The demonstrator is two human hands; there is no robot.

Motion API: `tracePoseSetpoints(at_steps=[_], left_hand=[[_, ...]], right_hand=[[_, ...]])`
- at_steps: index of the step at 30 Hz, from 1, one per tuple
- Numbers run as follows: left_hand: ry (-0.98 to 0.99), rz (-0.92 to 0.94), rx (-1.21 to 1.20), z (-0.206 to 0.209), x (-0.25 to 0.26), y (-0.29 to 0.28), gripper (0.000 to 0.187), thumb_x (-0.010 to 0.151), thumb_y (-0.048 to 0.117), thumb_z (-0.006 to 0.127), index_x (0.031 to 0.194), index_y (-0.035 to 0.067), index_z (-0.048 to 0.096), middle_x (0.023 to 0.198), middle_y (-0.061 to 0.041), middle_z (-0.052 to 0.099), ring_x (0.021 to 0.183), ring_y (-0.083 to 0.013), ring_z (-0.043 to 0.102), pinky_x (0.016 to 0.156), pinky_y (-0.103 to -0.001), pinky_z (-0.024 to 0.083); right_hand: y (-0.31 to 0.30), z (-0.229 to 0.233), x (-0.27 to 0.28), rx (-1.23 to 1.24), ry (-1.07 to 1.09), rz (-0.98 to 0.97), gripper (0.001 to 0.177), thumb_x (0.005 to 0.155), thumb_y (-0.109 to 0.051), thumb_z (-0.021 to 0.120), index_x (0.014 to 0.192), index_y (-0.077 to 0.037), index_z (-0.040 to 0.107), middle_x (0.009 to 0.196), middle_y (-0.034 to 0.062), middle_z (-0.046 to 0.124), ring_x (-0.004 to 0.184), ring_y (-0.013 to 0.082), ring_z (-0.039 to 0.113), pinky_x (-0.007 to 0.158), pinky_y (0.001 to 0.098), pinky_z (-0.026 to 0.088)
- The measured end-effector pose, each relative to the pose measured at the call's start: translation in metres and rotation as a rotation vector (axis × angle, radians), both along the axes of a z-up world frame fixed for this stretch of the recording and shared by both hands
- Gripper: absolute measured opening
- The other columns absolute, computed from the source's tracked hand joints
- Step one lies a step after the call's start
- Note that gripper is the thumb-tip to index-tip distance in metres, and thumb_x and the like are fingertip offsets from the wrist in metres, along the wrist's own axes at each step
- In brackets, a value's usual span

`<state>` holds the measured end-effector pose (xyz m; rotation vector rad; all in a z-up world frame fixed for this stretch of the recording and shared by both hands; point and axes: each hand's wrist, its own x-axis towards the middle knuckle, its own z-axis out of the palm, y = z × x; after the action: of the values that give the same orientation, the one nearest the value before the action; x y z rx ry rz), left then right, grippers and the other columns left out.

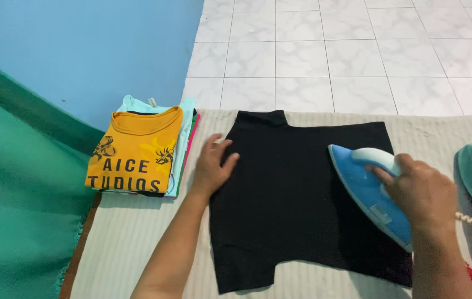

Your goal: The person irons a black t-shirt on a flat surface using a steam iron.

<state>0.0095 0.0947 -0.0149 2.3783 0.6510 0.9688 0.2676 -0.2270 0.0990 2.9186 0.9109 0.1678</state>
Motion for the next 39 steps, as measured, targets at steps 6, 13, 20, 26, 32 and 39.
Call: tracePoseSetpoints(at_steps=[6,13,20,26,32,39], left_hand=[[0.373,-0.278,0.323,-0.015,0.019,-0.022,0.068,0.094,0.056,0.063,0.148,0.016,0.053,0.164,-0.015,0.032,0.153,-0.0384,0.024,0.121,-0.058,0.016],[0.560,-0.312,0.240,-0.026,0.022,-0.020,0.072,0.099,0.061,0.050,0.156,0.018,0.042,0.166,-0.015,0.029,0.154,-0.0355,0.022,0.122,-0.058,0.013],[0.307,-0.284,0.161,-0.053,0.029,0.004,0.062,0.098,0.052,0.062,0.145,0.013,0.055,0.159,-0.017,0.041,0.150,-0.0353,0.036,0.122,-0.056,0.029],[0.178,0.123,-0.003,-0.052,0.076,0.051,0.059,0.089,0.043,0.072,0.132,0.004,0.063,0.132,-0.019,0.057,0.126,-0.0383,0.052,0.105,-0.055,0.044],[0.508,0.393,-0.211,-0.028,0.140,0.071,0.074,0.077,0.064,0.080,0.117,0.003,0.067,0.126,-0.019,0.056,0.121,-0.0385,0.050,0.104,-0.053,0.040],[0.273,0.193,-0.480,-0.048,0.159,0.100,0.055,0.082,0.049,0.083,0.102,0.002,0.064,0.100,-0.016,0.072,0.093,-0.0289,0.069,0.086,-0.041,0.055]], right_hand=[[0.019,-0.001,0.030,-0.019,-0.060,0.182,0.060,0.081,-0.068,0.070,0.113,-0.017,0.073,0.084,0.0079,0.076,0.063,0.0185,0.074,0.054,0.0343,0.059],[0.094,0.009,0.024,-0.002,0.026,0.340,0.055,0.082,-0.065,0.071,0.114,-0.021,0.073,0.085,0.0074,0.076,0.068,0.0215,0.074,0.060,0.0384,0.060],[0.136,0.019,0.004,0.114,0.118,0.445,0.057,0.082,-0.069,0.070,0.108,-0.018,0.073,0.088,0.0075,0.076,0.076,0.0248,0.074,0.064,0.0413,0.059],[0.106,0.015,0.030,-0.012,0.152,0.407,0.059,0.081,-0.070,0.069,0.107,-0.017,0.073,0.086,0.0067,0.076,0.074,0.0219,0.075,0.064,0.0400,0.061],[0.062,-0.001,0.073,0.171,-0.070,0.403,0.058,0.078,-0.066,0.074,0.106,-0.016,0.076,0.089,0.0088,0.078,0.076,0.0251,0.076,0.066,0.0412,0.061],[0.073,0.003,0.070,0.137,-0.058,0.458,0.058,0.078,-0.068,0.075,0.105,-0.017,0.076,0.085,0.0072,0.077,0.071,0.0231,0.076,0.061,0.0384,0.061]])
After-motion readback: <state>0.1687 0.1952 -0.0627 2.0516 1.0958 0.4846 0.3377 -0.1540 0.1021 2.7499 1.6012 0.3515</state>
